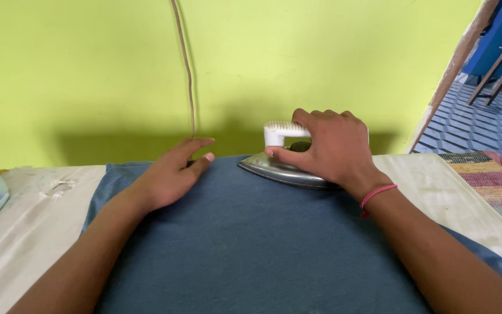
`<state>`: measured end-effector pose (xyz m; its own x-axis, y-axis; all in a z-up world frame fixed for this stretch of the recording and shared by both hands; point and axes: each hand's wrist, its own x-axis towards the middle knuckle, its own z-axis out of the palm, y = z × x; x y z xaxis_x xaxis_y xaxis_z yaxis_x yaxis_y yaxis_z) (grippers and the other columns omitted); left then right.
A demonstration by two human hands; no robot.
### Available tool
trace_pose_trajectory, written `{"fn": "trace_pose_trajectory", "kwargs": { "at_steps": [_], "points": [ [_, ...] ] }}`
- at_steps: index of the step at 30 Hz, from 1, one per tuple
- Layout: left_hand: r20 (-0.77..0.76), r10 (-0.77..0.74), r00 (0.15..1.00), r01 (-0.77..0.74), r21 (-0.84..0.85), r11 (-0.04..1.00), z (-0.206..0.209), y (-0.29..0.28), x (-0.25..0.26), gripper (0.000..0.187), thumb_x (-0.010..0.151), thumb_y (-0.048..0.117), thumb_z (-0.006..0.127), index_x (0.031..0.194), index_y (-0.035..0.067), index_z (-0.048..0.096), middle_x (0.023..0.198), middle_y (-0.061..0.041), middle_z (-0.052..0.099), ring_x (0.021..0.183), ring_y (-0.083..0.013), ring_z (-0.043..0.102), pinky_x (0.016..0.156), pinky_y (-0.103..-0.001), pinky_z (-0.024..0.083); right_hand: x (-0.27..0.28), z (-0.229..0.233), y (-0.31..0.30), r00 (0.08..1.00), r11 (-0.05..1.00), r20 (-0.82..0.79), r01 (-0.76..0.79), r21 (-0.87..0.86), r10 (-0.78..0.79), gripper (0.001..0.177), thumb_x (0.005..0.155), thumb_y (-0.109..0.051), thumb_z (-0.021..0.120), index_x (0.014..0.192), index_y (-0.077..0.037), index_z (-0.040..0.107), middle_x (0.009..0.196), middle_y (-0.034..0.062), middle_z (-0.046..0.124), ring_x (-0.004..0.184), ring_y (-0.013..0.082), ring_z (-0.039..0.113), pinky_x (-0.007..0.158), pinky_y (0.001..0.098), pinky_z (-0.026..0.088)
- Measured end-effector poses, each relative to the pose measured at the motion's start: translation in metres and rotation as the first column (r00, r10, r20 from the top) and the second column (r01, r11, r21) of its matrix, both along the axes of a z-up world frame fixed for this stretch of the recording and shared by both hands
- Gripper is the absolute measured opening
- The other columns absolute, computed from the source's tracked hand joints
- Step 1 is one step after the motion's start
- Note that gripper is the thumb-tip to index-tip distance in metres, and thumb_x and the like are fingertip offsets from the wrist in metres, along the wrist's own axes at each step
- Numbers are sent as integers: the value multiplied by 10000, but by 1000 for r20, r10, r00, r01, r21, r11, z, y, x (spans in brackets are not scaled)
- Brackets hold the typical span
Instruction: The person irons a blue t-shirt laid flat on a bed. They use a white electric iron to smooth the fabric, moving it back and forth across the surface. The person periodically lifts and repositions the shirt to ensure even coverage and continues ironing until the garment appears smooth.
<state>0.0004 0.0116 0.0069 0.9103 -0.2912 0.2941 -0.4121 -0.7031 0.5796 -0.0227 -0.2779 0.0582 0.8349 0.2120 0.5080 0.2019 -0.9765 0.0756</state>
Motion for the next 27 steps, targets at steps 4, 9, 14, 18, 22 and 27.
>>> {"fn": "trace_pose_trajectory", "kwargs": {
  "at_steps": [4,9,14,18,22,27],
  "points": [
    [-154,123,980,-139,-96,986,16,22,-4,598,956,464,517,1477,170,513,1486,-71,567,1385,-248,518,1149,-384,390,-1,0,5,997,999,-71,29,-46,-32,791,765,-885,521,1090,-191,719,730,59,710,648,193,658,617,397,495],
    [-286,-13,958,-127,-467,875,28,39,-1,625,927,442,555,1454,107,528,1462,-97,612,1427,-207,500,1188,-366,356,-12,1,21,998,995,-12,-60,-82,60,805,745,-897,529,1069,-188,726,753,58,711,659,191,671,616,384,499],
    [-279,-39,960,-143,-604,784,29,59,6,605,962,449,445,1436,80,517,1426,-117,623,1393,-214,529,1184,-375,376,-32,-8,39,955,963,127,-264,-53,269,785,751,-872,579,1045,-162,737,809,55,731,700,216,693,634,397,524],
    [-277,-16,961,-191,-702,686,23,66,9,552,1000,433,430,1366,39,560,1348,-142,642,1329,-223,571,1166,-376,420,-34,-8,46,946,955,133,-295,-30,296,794,718,-861,631,1021,-137,748,812,63,735,703,230,699,658,411,545],
    [-164,14,986,-139,-786,603,15,70,12,441,1011,365,476,1248,13,593,1249,-144,660,1271,-232,610,1142,-409,473,-26,-6,47,985,987,67,-154,-40,156,820,712,-882,631,1018,-129,741,809,61,717,765,216,703,634,406,557],
    [-108,92,990,-142,-803,579,11,73,12,383,1014,354,482,1166,28,612,1173,-127,684,1233,-223,634,1122,-412,497,-24,-7,49,966,992,228,-110,-69,123,791,761,-863,611,965,-110,746,792,83,704,734,235,705,615,442,549]
  ]
}}
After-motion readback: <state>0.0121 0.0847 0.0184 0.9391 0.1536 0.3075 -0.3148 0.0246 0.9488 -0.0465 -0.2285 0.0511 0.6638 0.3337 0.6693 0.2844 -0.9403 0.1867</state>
